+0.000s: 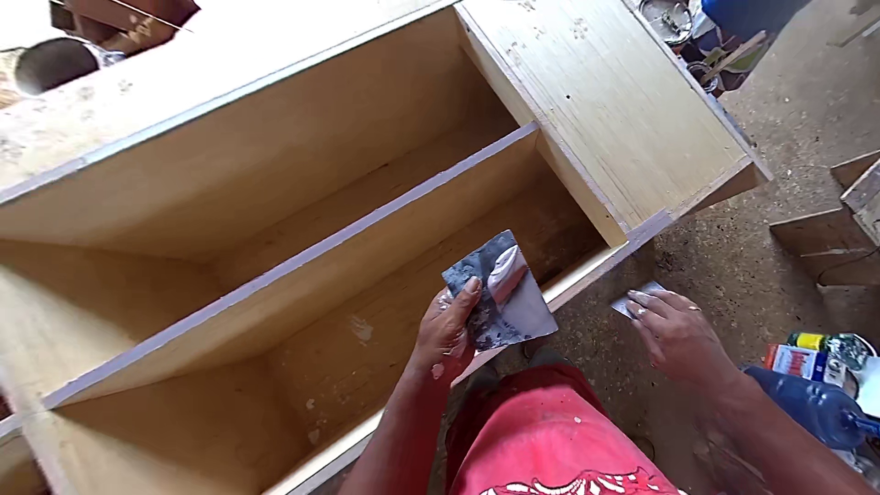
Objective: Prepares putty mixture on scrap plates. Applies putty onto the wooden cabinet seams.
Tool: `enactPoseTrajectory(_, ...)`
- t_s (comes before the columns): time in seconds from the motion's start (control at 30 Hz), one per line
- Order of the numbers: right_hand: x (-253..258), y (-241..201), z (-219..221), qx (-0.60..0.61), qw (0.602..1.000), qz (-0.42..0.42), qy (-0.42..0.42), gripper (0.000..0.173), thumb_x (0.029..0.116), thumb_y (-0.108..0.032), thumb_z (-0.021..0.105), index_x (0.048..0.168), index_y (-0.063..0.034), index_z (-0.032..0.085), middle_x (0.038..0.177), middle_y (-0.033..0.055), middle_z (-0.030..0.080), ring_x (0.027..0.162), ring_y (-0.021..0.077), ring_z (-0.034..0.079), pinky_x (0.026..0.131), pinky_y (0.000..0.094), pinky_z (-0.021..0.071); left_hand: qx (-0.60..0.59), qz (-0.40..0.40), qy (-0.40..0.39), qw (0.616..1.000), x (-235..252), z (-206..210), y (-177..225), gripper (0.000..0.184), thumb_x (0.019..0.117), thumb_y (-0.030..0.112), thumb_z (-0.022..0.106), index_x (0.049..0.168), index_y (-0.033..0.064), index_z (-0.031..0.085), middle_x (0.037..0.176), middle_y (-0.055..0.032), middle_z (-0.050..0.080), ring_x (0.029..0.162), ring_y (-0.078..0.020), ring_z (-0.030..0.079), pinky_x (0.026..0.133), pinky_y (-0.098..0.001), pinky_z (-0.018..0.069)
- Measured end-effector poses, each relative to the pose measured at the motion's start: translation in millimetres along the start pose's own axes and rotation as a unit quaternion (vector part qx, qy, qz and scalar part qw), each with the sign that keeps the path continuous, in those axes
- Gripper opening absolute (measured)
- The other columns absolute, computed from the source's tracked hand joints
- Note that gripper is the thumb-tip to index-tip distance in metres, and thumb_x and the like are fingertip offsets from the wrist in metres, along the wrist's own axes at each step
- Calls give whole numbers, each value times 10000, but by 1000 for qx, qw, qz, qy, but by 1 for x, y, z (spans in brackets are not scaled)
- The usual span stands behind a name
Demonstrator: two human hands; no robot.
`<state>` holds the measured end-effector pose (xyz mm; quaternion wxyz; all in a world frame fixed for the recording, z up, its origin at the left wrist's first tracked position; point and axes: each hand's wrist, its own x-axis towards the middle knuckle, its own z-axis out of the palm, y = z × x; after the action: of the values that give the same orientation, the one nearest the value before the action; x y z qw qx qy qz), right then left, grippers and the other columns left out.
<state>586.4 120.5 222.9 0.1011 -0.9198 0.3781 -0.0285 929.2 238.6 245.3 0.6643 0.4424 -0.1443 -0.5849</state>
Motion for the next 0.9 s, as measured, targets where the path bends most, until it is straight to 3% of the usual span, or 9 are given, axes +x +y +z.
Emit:
enactPoseTrajectory(0.13, 18, -69, -52, 84, 988, -81, 97, 412, 1054, -308, 445, 1311, -107, 697, 1394, 113, 646, 1347, 317, 558, 1150, 555, 406, 10, -8, -28, 1000, 0, -4, 2, 239, 1079, 199, 461, 1131, 75, 658, 889, -74, 715, 778, -133, 700, 732, -308, 607)
enactPoseTrajectory(0.3, 41, -146, -74, 53, 979, -166, 107, 377, 1059, -307, 462, 1302, -149, 703, 1406, 45, 646, 1371, 250, 540, 1183, 558, 356, 37, -2, -75, 996, -4, -1, 7, 244, 1080, 232, 486, 1135, 67, 658, 907, -83, 720, 802, -137, 708, 758, -312, 609)
enactPoseTrajectory(0.5, 32, -170, -59, -25, 983, -167, 70, 366, 1042, -253, 466, 1297, -138, 702, 1428, 37, 631, 1365, 262, 545, 1162, 594, 355, 89, 28, -97, 991, -16, 0, 15, 241, 1082, 201, 475, 1131, 55, 660, 913, -85, 721, 813, -145, 708, 769, -327, 609)
enactPoseTrajectory(0.63, -5, -137, -49, 94, 992, -74, 26, 375, 1036, -266, 439, 1234, -135, 729, 1364, 30, 674, 1329, 242, 581, 1127, 528, 436, 115, 15, -55, 992, -19, -22, 19, 245, 1070, 265, 504, 1115, 85, 664, 819, -38, 689, 688, -110, 657, 641, -294, 585)
enactPoseTrajectory(0.7, -21, -106, -38, 333, 941, 44, 43, 394, 1041, -198, 428, 1249, -26, 715, 1315, 83, 693, 1280, 194, 612, 1113, 399, 487, 107, 22, -23, 994, -19, -35, 35, 238, 1072, 278, 501, 1111, 105, 660, 799, -15, 673, 656, -90, 634, 613, -271, 573)
enactPoseTrajectory(0.8, -32, -86, -31, 663, 705, 212, 138, 403, 1021, -221, 409, 1228, 0, 675, 1149, 137, 724, 1044, 248, 707, 925, 462, 597, 104, 41, -5, 994, -23, -41, 45, 227, 1084, 226, 459, 1095, 122, 661, 812, 6, 689, 688, -69, 659, 650, -247, 588)
enactPoseTrajectory(0.83, -31, -82, -29, 698, 662, 226, 155, 402, 1016, -234, 408, 1252, -24, 656, 1148, 141, 715, 1029, 267, 707, 907, 489, 600, 107, 42, -4, 993, -24, -43, 43, 234, 1084, 208, 445, 1087, 119, 661, 810, 5, 695, 693, -70, 668, 655, -246, 593)
enactPoseTrajectory(0.87, -30, -76, -25, 707, 652, 218, 166, 420, 1013, -242, 421, 1315, -31, 622, 1198, 155, 695, 1057, 288, 697, 918, 503, 595, 109, 38, -8, 993, -26, -44, 40, 239, 1083, 194, 431, 1090, 110, 654, 818, -1, 701, 703, -74, 678, 663, -248, 601)
enactPoseTrajectory(0.9, -29, -70, -20, 688, 678, 194, 172, 457, 1022, -250, 434, 1402, -31, 563, 1278, 158, 661, 1113, 288, 676, 950, 491, 583, 109, 32, -10, 994, -28, -46, 36, 246, 1081, 186, 422, 1088, 99, 652, 821, -5, 706, 711, -78, 685, 670, -252, 607)
